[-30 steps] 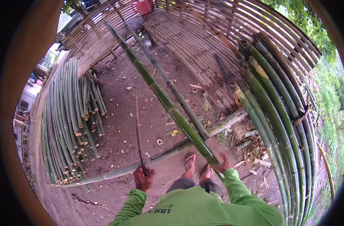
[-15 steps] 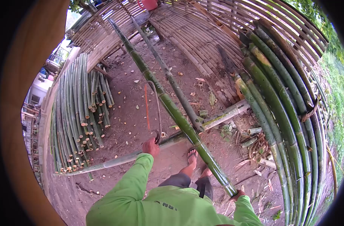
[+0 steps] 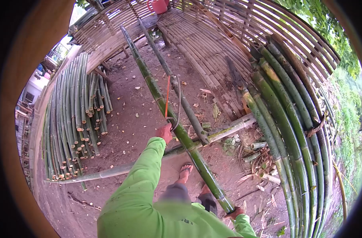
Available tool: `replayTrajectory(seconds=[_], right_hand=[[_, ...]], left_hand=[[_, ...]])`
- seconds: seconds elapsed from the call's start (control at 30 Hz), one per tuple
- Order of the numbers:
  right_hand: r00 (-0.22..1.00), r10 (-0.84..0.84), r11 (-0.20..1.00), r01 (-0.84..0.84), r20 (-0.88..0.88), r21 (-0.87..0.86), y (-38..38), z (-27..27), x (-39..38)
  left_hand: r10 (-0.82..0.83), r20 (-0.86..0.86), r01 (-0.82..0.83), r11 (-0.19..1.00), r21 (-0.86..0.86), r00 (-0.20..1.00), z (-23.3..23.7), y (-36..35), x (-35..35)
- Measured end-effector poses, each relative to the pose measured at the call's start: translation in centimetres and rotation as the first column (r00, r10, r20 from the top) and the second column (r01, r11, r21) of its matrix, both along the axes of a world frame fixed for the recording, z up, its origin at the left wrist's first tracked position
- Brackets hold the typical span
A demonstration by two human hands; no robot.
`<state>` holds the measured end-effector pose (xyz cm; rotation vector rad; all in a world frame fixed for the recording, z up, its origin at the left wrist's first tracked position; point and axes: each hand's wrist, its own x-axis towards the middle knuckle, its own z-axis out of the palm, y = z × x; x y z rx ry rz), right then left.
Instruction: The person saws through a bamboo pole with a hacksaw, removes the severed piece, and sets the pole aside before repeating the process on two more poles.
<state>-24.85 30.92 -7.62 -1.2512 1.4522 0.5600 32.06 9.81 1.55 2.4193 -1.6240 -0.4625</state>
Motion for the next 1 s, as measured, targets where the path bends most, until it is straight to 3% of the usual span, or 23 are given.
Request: replayTrajectory(seconds=[0.13, 0.2, 0.23, 0.3, 0.4, 0.5, 0.6, 0.73, 0.83, 0.9, 1.0], right_hand=[[0.988, 0.037, 0.992, -0.054, -0.151, -0.112, -1.0, 5.9, 4.1], [0.995, -0.001, 0.996, -0.007, -0.095, -0.084, -0.6, 6.1, 4.1], [0.996, -0.002, 0.998, -0.004, -0.093, -0.068, -0.6, 6.6, 4.2], [0.995, -0.022, 1.0, 0.023, -0.097, 0.009, -1.4, 8.6, 5.3], [0.989, -0.04, 0.995, 0.027, -0.14, -0.095, -1.5, 6.9, 7.0], [0.997, -0.044, 0.993, 0.037, -0.069, -0.109, -4.8, 6.4, 10.7], [0.999, -0.038, 0.994, 0.036, -0.019, -0.103, -7.7, 5.2, 14.5], [0.998, -0.021, 0.964, 0.034, 0.053, -0.265, -11.2, 7.2, 20.2], [0.998, 0.034, 0.96, -0.019, 0.049, -0.281, -12.8, 6.8, 22.6], [0.993, -0.001, 0.955, 0.035, 0.115, -0.296, -12.6, 4.6, 22.9], [0.987, -0.034, 0.958, 0.077, 0.156, -0.277, -12.5, 4.1, 23.0]], left_hand=[[-0.013, -0.165, 0.018, 1.0, 0.025, 0.986, -1.2, -1.2, 0.7], [-0.011, -0.246, 0.03, 0.997, 0.073, 0.969, -0.8, -0.9, 0.2], [-0.045, -0.257, 0.036, 0.999, -0.041, 0.965, -2.3, -0.8, 0.7], [-0.018, -0.291, 0.004, 0.999, -0.049, 0.957, -1.5, -0.8, 0.9], [-0.051, -0.283, 0.027, 0.996, -0.088, 0.958, -1.1, -1.7, 2.3], [-0.096, -0.277, 0.061, 0.99, -0.131, 0.956, -2.2, -5.6, 5.1], [-0.064, -0.11, 0.035, 0.968, -0.249, 0.992, -2.2, -7.5, 4.9], [0.058, -0.159, -0.1, 0.956, -0.275, 0.986, -1.0, -7.2, 1.3], [0.059, -0.18, -0.093, 0.978, -0.187, 0.982, -2.1, -7.8, 1.4], [0.081, -0.21, -0.109, 0.986, -0.123, 0.974, -2.2, -8.7, 1.8], [0.056, -0.218, -0.09, 0.984, -0.151, 0.974, -2.8, -9.5, 1.9]])
